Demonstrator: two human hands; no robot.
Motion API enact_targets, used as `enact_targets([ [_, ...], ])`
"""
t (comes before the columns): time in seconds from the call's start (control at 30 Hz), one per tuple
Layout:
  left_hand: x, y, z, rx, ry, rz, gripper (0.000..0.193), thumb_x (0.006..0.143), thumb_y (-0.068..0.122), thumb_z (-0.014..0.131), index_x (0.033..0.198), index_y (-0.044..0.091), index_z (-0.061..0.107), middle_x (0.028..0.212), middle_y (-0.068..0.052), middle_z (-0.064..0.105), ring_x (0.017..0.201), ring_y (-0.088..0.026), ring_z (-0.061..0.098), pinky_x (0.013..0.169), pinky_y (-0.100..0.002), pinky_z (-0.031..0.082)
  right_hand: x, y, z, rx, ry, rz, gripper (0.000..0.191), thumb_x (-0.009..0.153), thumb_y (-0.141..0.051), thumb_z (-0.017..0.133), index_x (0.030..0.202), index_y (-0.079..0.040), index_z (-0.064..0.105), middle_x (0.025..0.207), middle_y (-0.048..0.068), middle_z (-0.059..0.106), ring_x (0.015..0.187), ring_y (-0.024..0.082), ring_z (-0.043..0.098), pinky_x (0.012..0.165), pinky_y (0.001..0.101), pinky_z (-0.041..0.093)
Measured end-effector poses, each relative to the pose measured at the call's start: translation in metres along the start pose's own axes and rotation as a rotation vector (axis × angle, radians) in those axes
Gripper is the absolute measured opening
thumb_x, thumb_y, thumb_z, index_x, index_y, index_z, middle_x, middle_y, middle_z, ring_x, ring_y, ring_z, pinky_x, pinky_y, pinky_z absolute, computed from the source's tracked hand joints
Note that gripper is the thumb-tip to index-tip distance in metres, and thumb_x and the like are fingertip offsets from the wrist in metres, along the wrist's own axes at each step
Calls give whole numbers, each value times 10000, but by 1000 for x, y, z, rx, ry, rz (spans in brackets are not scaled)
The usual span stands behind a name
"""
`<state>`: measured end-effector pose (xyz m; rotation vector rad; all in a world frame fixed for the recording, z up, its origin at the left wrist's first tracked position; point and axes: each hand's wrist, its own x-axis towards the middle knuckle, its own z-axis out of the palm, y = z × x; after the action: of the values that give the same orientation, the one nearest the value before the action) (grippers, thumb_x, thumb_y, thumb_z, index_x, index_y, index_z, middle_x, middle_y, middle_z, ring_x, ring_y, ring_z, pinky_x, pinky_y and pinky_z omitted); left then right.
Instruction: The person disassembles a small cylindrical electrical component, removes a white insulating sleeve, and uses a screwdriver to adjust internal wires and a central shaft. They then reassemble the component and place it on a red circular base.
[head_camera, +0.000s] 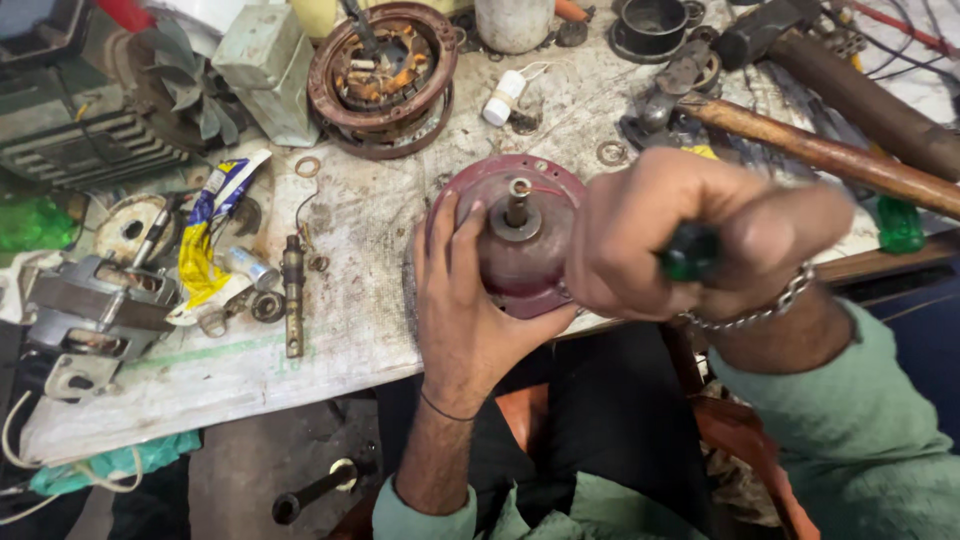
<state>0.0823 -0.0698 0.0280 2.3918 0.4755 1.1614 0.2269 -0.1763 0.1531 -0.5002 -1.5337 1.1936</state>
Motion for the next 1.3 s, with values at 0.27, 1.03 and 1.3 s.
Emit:
enact_targets([
  [0.27,-2,-4,1,0,1,21,1177,562,510,1008,1471,67,407,1574,-241,417,1441,-490,414,1206,-596,356,-35,21,-6,31,154,-45,350,982,-378,580,977,-30,546,714,19,548,545,48,466,478,226,383],
  [1.03,-4,-15,-5,-137,-104,-45,1261,528,383,1011,1532,41,328,1619,-227,321,1503,-450,344,1227,-563,333,-36,4,43,-1235,563,-9,656,919,10,717,1447,-56,333,1170,159,616,1109,224,688,931,371,608],
  [1.3,-8,-18,-3,-64,-47,20,1282,514,392,1022,1529,47,318,1608,-226,306,1513,-511,218,1240,-611,222,-38,14,43,-1340,636,-32,677,878,37,713,1420,-9,310,1161,188,599,1060,223,705,925,371,617],
])
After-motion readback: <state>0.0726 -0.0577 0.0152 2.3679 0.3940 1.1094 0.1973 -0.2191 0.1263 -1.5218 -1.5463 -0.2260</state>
